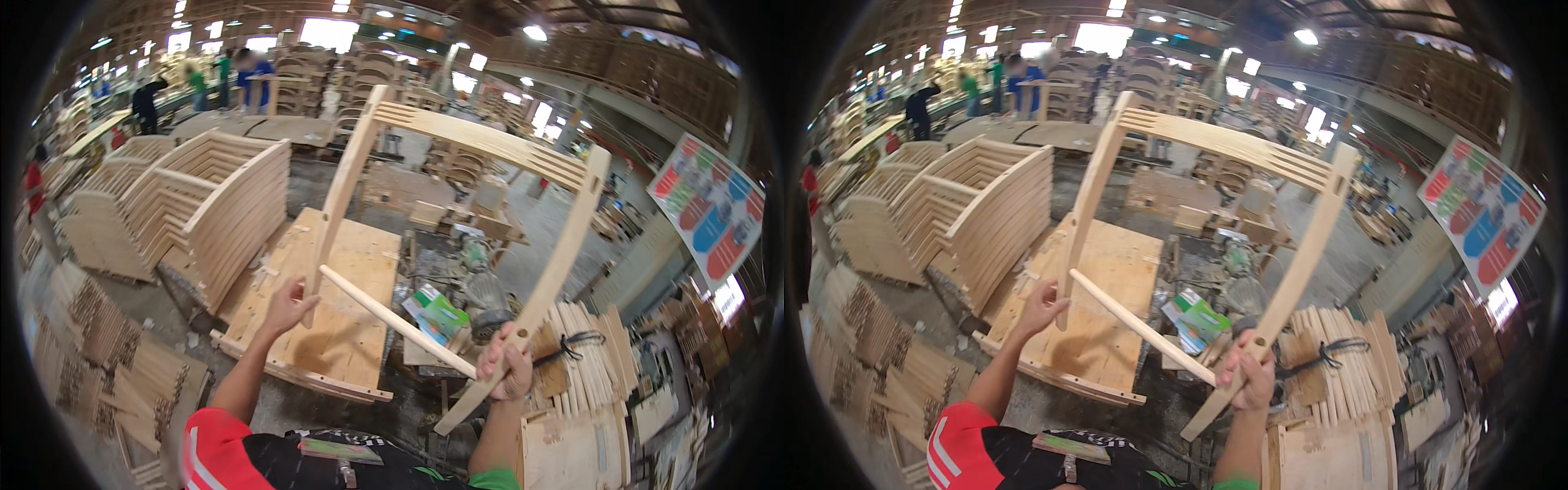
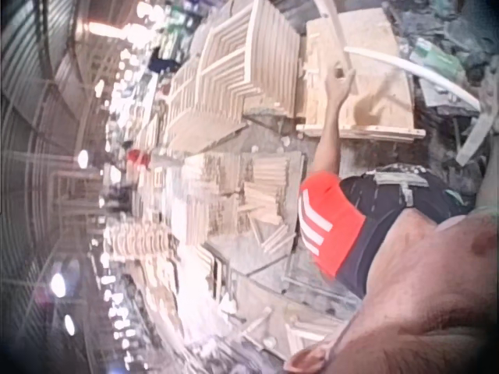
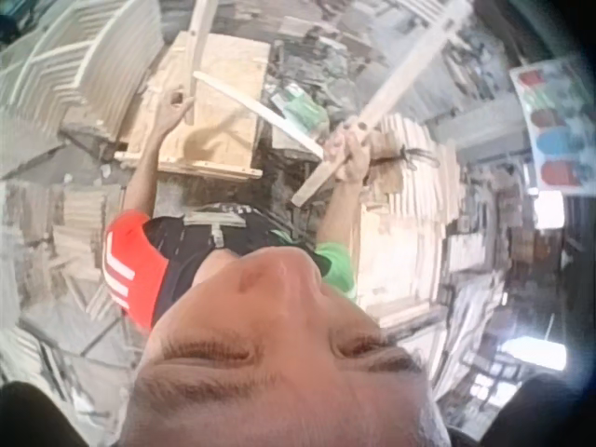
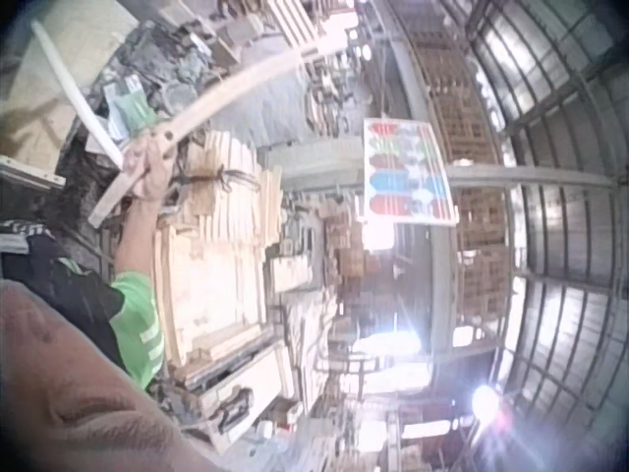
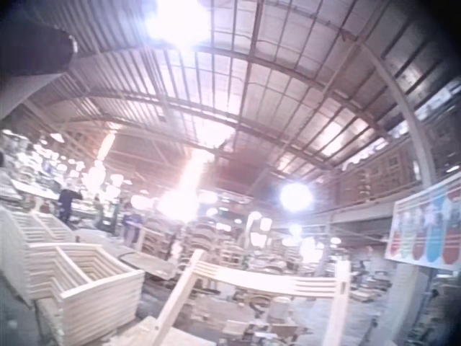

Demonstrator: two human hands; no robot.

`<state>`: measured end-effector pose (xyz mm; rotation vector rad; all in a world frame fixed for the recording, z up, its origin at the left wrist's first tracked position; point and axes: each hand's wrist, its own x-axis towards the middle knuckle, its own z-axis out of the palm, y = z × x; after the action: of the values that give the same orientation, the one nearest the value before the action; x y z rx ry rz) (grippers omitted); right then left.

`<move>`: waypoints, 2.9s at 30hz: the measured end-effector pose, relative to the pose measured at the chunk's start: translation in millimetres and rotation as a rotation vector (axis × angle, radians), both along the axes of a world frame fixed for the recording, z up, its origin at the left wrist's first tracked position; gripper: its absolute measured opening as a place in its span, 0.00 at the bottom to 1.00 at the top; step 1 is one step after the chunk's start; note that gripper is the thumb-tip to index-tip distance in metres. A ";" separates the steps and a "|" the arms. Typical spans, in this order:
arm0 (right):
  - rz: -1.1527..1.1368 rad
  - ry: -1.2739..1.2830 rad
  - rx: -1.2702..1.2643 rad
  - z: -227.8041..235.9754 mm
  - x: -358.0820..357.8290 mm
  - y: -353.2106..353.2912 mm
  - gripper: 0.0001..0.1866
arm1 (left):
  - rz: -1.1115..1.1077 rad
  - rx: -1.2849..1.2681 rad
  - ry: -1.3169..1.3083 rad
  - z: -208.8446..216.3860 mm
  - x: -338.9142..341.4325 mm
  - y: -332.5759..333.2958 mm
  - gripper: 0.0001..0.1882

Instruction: The person assembles wooden chair frames by inserting dowels into pre-drilled holes and securing them with a pneumatic nail gun. They repeatedly pick up frames, align dowels, fasten joints, and stack completed units on a nearby pile.

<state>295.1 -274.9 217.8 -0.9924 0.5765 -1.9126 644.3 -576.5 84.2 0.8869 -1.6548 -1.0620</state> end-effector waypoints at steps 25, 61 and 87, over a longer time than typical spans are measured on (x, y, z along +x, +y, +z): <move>-0.371 0.273 0.220 6.8 18.7 -83.3 0.29 | 0.623 -0.012 -0.211 69.8 87.0 42.3 0.29; -0.139 0.332 0.632 7.9 456.6 -667.1 0.23 | 0.671 0.093 -0.806 159.6 565.8 -433.5 0.24; -0.199 0.451 0.478 0.7 448.6 -665.3 0.20 | 0.541 0.082 -0.681 156.9 570.6 -454.3 0.19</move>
<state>743.7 -940.2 218.4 -1.0739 1.3659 -1.5950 1214.9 -1030.8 241.2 1.7676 -1.7384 -0.4678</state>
